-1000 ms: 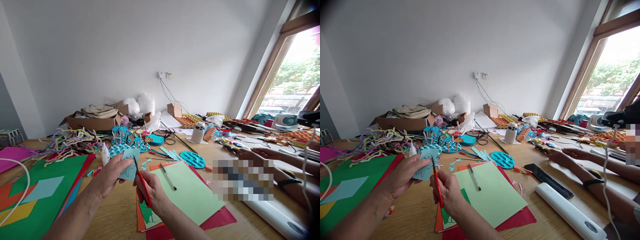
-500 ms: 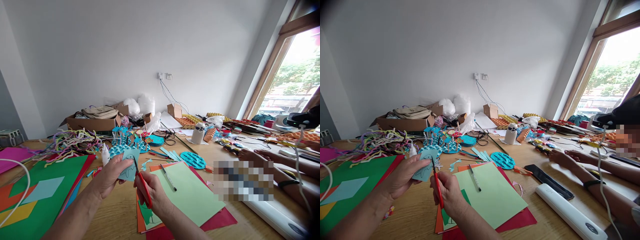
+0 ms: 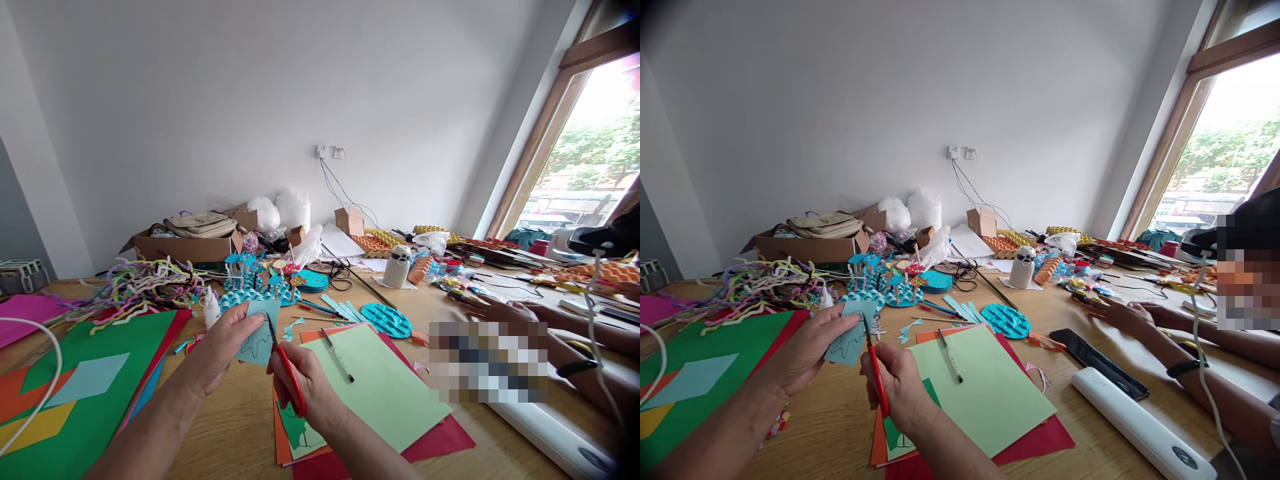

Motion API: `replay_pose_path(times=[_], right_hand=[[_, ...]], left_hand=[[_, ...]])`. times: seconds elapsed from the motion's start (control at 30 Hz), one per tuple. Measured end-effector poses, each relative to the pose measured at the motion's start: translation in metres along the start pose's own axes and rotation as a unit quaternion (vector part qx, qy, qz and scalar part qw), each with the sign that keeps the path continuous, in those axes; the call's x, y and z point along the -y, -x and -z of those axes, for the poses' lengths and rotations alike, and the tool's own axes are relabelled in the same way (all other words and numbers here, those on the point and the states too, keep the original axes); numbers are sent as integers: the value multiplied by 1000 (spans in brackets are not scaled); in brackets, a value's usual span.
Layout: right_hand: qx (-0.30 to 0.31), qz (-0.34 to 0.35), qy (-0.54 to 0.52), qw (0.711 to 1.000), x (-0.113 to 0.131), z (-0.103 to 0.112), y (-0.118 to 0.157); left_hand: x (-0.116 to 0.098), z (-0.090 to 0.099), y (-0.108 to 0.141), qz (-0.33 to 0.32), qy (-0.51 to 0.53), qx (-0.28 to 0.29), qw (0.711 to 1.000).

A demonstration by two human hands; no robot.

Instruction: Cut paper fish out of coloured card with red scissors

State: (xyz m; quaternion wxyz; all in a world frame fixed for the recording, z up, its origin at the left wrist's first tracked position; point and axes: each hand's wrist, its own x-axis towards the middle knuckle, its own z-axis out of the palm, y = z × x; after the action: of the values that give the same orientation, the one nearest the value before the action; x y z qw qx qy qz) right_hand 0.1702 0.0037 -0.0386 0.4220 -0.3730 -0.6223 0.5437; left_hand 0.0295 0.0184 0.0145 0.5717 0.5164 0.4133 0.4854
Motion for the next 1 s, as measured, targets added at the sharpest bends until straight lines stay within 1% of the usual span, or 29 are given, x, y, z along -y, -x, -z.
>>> replay_pose_path(times=[0.1,0.23,0.4,0.77,1.0], right_hand=[[1,1,6,1000,2,1,1],[2,-6,7,1000,3,0,0],[3,4,2,1000,0,0,0],[4,5,2,1000,-2,0,0],[1,7,1,1000,-2,-2,-1]], left_hand=[[-1,-1,1,12,-2,12,1000],[-1,0,0,8,-7,22,1000],[-1,2,0,6,7,42,999],[-2,1,2,14,17,42,999],[-2,3,1,8,7,43,999]])
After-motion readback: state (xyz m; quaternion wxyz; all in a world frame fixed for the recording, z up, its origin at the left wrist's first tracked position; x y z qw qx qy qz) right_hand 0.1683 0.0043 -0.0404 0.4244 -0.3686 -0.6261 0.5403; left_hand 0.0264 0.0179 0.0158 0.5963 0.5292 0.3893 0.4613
